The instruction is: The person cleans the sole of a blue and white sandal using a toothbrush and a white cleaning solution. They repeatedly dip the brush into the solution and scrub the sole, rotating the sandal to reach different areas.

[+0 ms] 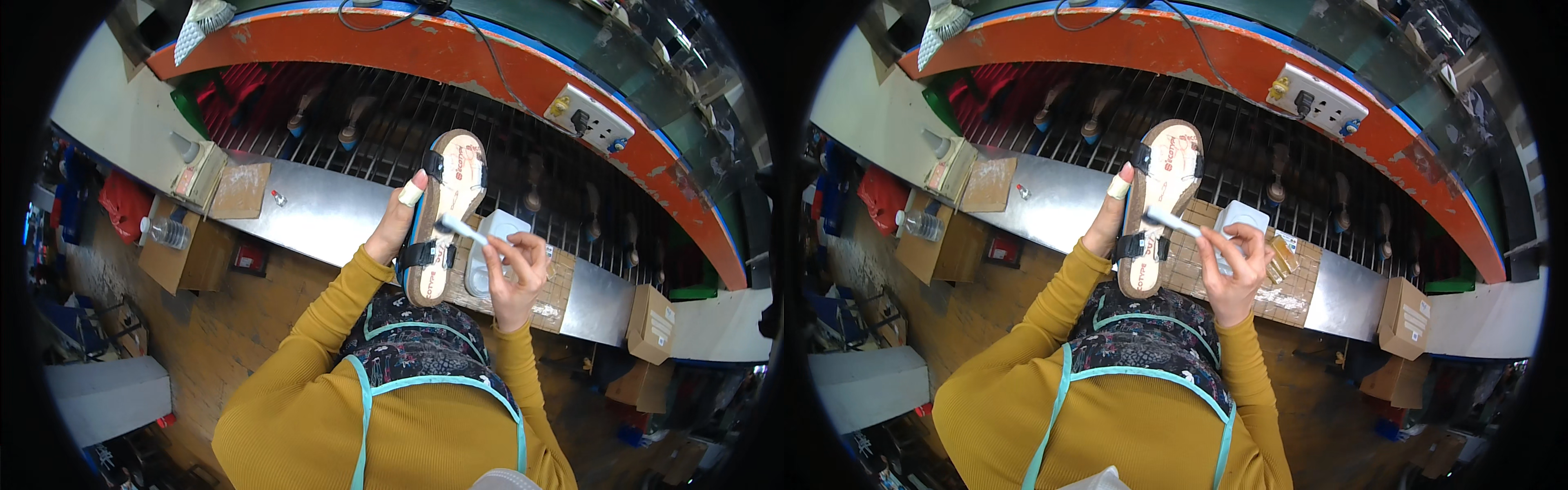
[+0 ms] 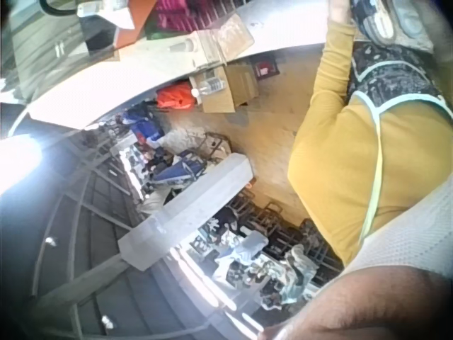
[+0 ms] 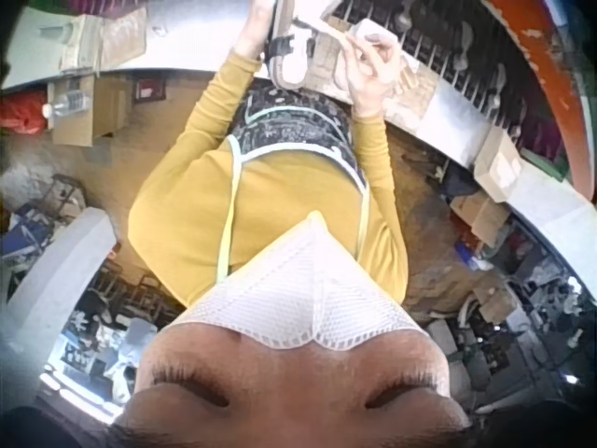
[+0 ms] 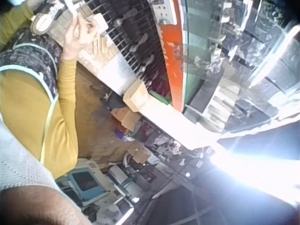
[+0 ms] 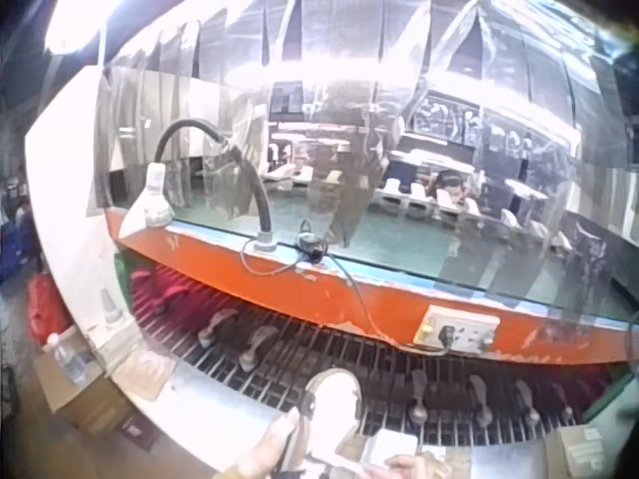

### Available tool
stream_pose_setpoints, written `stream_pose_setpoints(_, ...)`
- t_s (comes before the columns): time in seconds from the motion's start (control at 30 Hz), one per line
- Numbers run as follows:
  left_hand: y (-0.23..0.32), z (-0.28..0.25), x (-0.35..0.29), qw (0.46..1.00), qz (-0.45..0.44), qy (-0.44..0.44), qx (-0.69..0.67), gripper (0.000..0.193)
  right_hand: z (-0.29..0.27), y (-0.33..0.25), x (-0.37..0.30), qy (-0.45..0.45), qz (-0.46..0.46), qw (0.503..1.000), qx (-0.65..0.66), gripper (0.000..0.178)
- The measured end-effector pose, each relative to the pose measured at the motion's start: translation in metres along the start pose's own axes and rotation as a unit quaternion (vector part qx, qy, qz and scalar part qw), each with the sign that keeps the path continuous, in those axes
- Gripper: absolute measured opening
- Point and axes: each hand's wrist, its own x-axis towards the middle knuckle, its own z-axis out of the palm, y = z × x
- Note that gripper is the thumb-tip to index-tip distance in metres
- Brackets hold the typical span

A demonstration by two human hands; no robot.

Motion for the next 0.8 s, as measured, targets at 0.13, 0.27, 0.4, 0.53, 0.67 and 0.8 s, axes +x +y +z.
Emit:
stream_pose_setpoints(0.13, 0.001, -0.004, -0.004, 0.997, -0.02, -0.076, 0.01, 0.086, 0.002, 0.007, 0.036, 0.025, -0.011, 0.999, -0.046, 0.015)
stream_pose_setpoints(0.27, -0.004, -0.011, -0.011, 0.995, -0.044, -0.079, 0.03, 0.086, 0.008, 0.023, 0.061, 0.051, -0.021, 0.993, -0.102, 0.014)
stream_pose_setpoints(0.4, -0.002, -0.015, -0.011, 0.998, -0.04, -0.029, 0.048, 0.082, 0.014, 0.012, 0.04, 0.055, -0.088, 0.985, -0.136, 0.016)
stream_pose_setpoints(0.53, 0.011, -0.016, -0.015, 0.996, -0.049, 0.027, 0.063, 0.069, 0.007, 0.007, 0.007, -0.044, -0.006, 0.999, -0.013, 0.018)
stream_pose_setpoints(0.67, 0.011, -0.019, -0.016, 0.99, -0.032, 0.058, 0.121, 0.069, -0.002, 0.007, 0.007, -0.1, 0.014, 0.994, 0.053, 0.016)
stream_pose_setpoints(0.8, 0.015, -0.022, -0.015, 0.986, -0.044, 0.07, 0.142, 0.069, 0.0, 0.004, 0.014, -0.123, -0.048, 0.991, 0.001, 0.016)
